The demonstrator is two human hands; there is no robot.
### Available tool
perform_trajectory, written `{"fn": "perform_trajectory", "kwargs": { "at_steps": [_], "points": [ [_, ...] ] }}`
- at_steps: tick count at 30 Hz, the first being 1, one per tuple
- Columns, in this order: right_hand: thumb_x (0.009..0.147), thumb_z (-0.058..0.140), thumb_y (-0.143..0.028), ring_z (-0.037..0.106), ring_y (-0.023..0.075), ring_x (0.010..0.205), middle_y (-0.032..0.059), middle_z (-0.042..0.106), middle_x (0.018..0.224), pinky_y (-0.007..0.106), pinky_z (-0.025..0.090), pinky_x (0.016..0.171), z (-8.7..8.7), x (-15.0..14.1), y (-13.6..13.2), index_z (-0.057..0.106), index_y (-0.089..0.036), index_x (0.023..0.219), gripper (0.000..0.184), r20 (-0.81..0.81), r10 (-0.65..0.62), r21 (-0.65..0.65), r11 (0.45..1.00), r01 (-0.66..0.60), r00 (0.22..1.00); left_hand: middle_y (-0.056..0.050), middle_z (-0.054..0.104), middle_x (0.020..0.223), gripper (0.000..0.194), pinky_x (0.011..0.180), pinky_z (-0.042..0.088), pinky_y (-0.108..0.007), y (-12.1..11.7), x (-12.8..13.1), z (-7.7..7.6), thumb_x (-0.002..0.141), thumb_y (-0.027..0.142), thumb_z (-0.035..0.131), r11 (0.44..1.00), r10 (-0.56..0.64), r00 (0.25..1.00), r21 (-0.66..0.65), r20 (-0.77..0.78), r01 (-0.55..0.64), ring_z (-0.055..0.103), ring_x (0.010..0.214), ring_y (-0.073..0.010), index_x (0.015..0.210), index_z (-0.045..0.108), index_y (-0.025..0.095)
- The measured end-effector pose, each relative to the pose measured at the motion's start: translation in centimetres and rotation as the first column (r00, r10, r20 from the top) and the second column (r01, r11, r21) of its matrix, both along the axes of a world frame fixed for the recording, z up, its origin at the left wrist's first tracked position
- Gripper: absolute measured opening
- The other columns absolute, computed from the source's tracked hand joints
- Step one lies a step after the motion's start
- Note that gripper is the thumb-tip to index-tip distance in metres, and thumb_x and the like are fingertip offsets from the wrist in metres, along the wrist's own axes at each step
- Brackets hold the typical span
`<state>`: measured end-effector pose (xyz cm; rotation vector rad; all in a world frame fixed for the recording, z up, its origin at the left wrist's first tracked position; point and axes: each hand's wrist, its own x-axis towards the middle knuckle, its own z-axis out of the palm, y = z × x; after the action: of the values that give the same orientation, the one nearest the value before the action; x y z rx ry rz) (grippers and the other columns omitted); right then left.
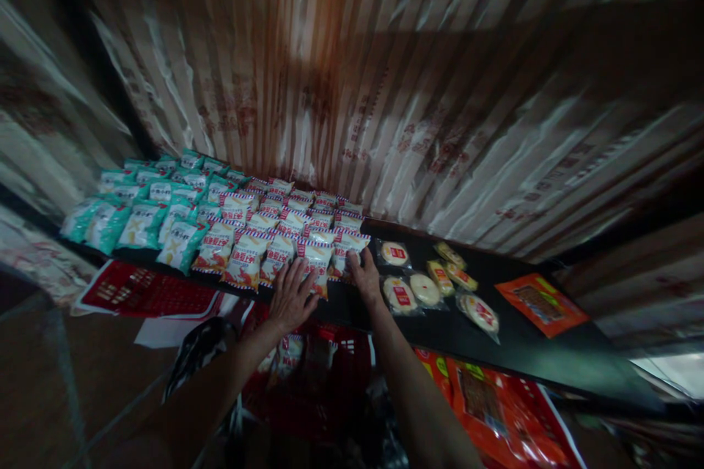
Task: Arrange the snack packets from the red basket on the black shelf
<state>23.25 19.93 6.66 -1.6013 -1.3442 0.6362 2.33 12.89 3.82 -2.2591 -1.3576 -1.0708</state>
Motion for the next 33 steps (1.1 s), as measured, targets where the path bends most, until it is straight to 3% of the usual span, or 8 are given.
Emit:
{"fn": "perform_trajectory", "kwargs": {
  "at_steps": [23,29,33],
  "points": [
    [0.08,0.051,-0.056,0.064,0.0253,0.1,0.0083,0.07,0.108,0.038,0.048,0.089,0.4,-0.9,0.4,0.052,-0.021,0.128,0.06,0.052,-0.017,-0.089,0.996,0.022,0.998,-0.014,0.033,0.15,0.063,0.115,0.018,-0.049,0.1,0.0,-0.2,0.087,0.036,0.055,0.999,-0.002,1.0,-0.052,-0.017,0.001,0.018,0.143,-0.0279,0.144,0.033,0.02],
    [0.076,0.052,-0.059,0.046,0.0304,0.128,0.0212,0.05,0.137,0.043,0.037,0.105,0.4,-1.7,-0.9,0.041,-0.006,0.137,0.081,0.085,-0.134,0.011,0.991,0.134,0.987,-0.013,0.03,0.152,0.062,0.116,0.018,-0.049,0.1,-0.2,-0.4,0.087,0.037,0.055,0.997,0.006,1.0,-0.076,-0.012,-0.007,0.016,0.144,-0.0277,0.143,0.035,0.019],
    [0.079,0.048,-0.057,0.04,0.0305,0.133,0.0246,0.044,0.141,0.044,0.032,0.109,0.4,-2.4,-3.1,0.041,-0.001,0.135,0.079,0.099,-0.194,0.099,0.978,0.184,0.976,-0.013,0.025,0.154,0.064,0.116,0.017,-0.05,0.1,-0.4,-0.5,0.086,0.04,0.056,0.994,-0.013,1.0,-0.107,-0.002,0.013,0.015,0.144,-0.0284,0.143,0.035,0.02]
  ]
}}
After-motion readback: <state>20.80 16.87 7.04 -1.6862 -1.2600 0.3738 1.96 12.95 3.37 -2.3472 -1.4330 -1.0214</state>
